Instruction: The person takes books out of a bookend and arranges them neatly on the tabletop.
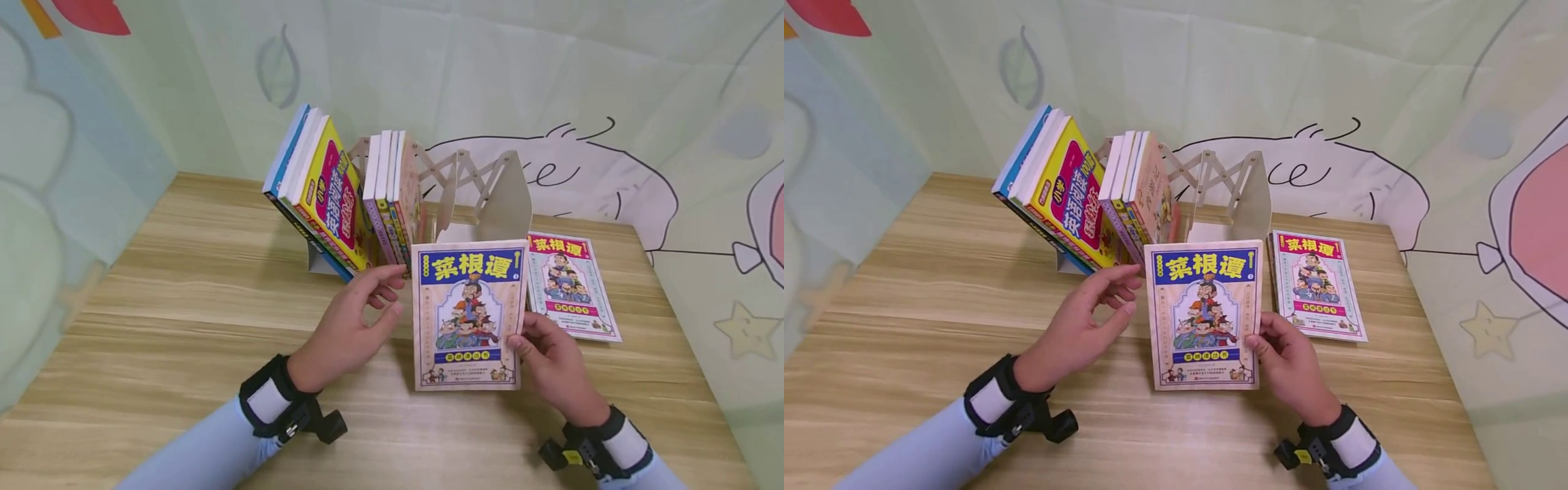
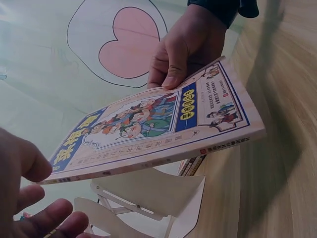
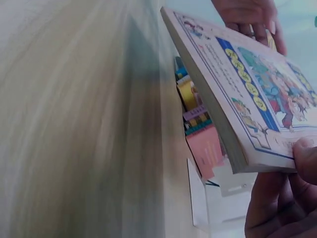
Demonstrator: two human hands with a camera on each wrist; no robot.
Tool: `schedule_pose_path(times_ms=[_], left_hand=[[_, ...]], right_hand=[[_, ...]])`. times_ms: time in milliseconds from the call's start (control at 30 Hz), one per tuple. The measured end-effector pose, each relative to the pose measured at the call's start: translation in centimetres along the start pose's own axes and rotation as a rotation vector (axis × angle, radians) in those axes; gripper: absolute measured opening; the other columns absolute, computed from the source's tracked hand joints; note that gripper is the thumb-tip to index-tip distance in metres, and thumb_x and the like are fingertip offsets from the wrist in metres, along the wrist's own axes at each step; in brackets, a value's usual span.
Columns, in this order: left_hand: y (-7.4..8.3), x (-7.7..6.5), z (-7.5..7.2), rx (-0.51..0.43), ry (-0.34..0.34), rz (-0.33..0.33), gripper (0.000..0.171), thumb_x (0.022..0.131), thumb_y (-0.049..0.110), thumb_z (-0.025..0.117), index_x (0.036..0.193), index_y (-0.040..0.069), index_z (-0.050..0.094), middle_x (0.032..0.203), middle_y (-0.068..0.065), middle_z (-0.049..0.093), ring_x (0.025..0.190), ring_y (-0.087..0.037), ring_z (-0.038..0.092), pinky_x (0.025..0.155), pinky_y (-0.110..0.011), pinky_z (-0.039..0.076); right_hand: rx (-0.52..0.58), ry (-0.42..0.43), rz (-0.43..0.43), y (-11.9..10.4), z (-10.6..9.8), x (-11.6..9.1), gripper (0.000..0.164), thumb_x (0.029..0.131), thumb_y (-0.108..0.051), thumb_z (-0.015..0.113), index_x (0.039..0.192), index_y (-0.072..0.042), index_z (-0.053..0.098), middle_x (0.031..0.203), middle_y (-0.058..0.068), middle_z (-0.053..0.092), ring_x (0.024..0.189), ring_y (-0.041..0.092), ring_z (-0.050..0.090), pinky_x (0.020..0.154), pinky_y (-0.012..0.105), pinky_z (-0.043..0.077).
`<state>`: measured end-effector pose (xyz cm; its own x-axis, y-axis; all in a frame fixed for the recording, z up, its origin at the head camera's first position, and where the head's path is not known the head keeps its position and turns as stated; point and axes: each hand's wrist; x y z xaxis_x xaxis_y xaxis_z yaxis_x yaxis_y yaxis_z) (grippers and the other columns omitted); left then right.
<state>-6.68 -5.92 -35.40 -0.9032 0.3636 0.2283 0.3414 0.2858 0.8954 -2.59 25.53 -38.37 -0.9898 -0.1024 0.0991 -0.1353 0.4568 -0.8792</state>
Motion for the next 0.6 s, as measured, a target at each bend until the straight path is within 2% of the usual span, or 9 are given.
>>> schedule_pose_path(times_ms=[133,367,600], left_hand=[[-0.3,-0.1,-0.1,0.031,-0.013,-0.009,0.043,0.098,0.013,0.061,0.141,0.014,0.051,0.127,-0.002,0.057,0.112,-0.014,0.054,0.095,-0.045,0.052],[-0.4,-0.2,-0.3,0.07,-0.028,-0.017,0.039,0.099,0.014,0.061,0.137,0.018,0.055,0.131,-0.002,0.057,0.118,-0.014,0.053,0.099,-0.038,0.051],[-0.1,-0.1,-0.1,0.075,-0.037,0.019,0.037,0.098,0.01,0.058,0.135,0.015,0.057,0.131,0.001,0.058,0.117,-0.014,0.054,0.1,-0.038,0.051]], right_hand=[[-0.004,0.034,-0.003,0.3,-0.7,0.1,0.023,0.101,-0.006,0.056,0.121,0.004,0.06,0.104,0.013,0.073,0.084,0.008,0.069,0.068,0.023,0.058],[0.008,0.102,-0.006,0.8,-2.1,0.2,0.028,0.104,-0.005,0.049,0.127,0.008,0.055,0.104,-0.015,0.068,0.086,0.004,0.066,0.071,0.018,0.057],[-0.024,0.17,0.037,0.7,-3.7,0.0,0.032,0.105,-0.01,0.047,0.132,0.008,0.052,0.107,-0.018,0.067,0.087,0.003,0.067,0.072,0.017,0.057]])
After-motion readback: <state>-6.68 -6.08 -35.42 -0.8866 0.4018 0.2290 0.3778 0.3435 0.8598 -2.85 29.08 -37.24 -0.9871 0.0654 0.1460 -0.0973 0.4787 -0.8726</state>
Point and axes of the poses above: each hand's wrist, its own x-axis towards the middle knuckle, its own z-axis out of the palm, y = z × x
